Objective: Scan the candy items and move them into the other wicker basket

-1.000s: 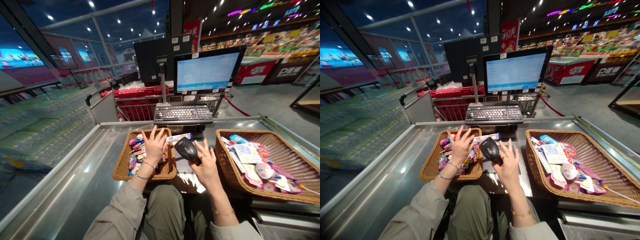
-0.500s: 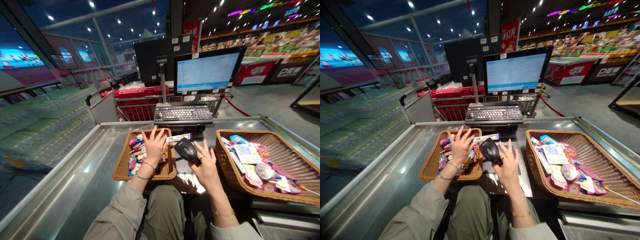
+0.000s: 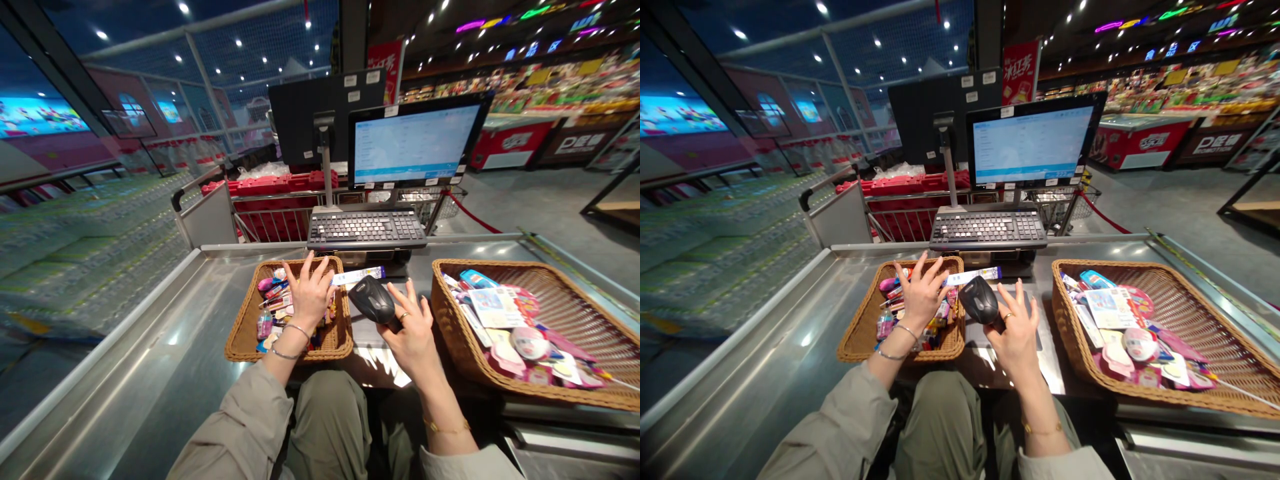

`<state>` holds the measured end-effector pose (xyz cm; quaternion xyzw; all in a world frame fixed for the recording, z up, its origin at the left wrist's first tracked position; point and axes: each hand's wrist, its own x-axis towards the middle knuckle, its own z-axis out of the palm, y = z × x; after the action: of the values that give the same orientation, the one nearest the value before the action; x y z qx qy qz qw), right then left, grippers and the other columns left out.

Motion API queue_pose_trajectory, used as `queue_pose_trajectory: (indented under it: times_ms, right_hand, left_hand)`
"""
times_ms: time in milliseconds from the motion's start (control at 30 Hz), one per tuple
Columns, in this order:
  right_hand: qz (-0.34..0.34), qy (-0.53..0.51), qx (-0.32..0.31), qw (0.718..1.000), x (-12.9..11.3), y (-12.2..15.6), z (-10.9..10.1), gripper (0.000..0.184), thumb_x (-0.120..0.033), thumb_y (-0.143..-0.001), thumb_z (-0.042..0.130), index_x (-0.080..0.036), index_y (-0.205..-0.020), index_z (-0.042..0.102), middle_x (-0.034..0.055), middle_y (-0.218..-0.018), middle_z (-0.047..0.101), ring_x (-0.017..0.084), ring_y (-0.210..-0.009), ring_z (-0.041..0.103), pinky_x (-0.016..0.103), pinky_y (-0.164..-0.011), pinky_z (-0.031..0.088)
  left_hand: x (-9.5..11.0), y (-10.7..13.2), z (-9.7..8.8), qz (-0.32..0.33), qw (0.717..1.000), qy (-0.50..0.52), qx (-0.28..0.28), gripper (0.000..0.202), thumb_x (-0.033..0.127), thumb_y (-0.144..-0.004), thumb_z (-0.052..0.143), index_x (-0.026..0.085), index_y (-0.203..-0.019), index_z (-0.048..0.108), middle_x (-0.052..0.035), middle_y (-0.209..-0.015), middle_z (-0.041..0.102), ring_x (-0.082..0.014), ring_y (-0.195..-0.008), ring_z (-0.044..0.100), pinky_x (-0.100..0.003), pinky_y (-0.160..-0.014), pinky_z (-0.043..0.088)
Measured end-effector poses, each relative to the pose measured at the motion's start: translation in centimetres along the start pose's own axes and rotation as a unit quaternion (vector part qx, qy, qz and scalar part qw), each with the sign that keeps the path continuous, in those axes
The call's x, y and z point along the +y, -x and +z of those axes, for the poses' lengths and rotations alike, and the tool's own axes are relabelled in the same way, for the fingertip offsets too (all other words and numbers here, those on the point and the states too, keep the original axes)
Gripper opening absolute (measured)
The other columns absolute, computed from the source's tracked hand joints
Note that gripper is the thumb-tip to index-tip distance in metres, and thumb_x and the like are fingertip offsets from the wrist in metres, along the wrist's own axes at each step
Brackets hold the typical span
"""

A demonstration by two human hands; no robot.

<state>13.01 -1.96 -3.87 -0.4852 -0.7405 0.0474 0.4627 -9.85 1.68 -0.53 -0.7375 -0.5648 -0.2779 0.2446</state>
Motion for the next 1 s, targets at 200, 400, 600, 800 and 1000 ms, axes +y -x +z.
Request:
queue_pose_trajectory:
  times_ms: [200,400,600,800,1000]
  right_hand:
    - [-0.002,-0.007,0.006,1.0,0.1,0.0,0.1,0.028,-0.024,-0.08,0.06,-0.02,-0.107,0.067,0.0133,-0.142,0.059,0.037,-0.148,0.032,0.073,-0.114,0.02]
    - [0.0,0.002,0.023,1.0,0.2,0.0,0.1,0.026,-0.026,-0.081,0.061,-0.021,-0.105,0.068,0.0131,-0.14,0.061,0.038,-0.147,0.035,0.073,-0.113,0.024]
    - [-0.01,0.016,0.035,0.999,0.3,0.0,-0.1,0.029,-0.026,-0.082,0.061,-0.021,-0.11,0.068,0.0132,-0.143,0.058,0.038,-0.148,0.032,0.073,-0.112,0.025]
    - [0.002,0.027,0.05,0.998,0.7,0.1,-1.1,0.031,-0.027,-0.083,0.062,-0.021,-0.113,0.067,0.014,-0.145,0.056,0.037,-0.149,0.029,0.073,-0.113,0.024]
    - [0.015,0.031,0.072,0.997,1.4,0.1,-2.6,0.03,-0.03,-0.085,0.062,-0.02,-0.113,0.067,0.0151,-0.147,0.054,0.037,-0.15,0.028,0.071,-0.114,0.025]
  left_hand:
    - [0.1,-0.1,0.0,0.002,1.0,0.0,0.0,0.023,0.033,-0.088,0.069,0.028,-0.111,0.072,-0.0047,-0.139,0.063,-0.0363,-0.143,0.041,-0.077,-0.115,-0.01]
    - [0.1,-0.2,-0.2,-0.001,1.0,0.0,-0.002,0.024,0.033,-0.088,0.069,0.03,-0.112,0.071,-0.0042,-0.14,0.062,-0.0366,-0.144,0.04,-0.077,-0.115,-0.009]
    - [0.4,-0.4,-0.5,-0.002,1.0,0.005,-0.002,0.025,0.033,-0.087,0.07,0.03,-0.112,0.071,-0.0039,-0.141,0.062,-0.036,-0.144,0.039,-0.076,-0.115,-0.01]
    - [1.2,-0.9,-0.7,0.003,1.0,0.012,0.01,0.026,0.035,-0.087,0.07,0.031,-0.112,0.071,-0.0041,-0.14,0.062,-0.0358,-0.145,0.038,-0.076,-0.116,-0.01]
    - [2.4,-1.8,-0.6,0.009,1.0,0.017,0.013,0.024,0.036,-0.088,0.069,0.031,-0.112,0.071,-0.0029,-0.142,0.061,-0.0359,-0.146,0.036,-0.076,-0.116,-0.008]
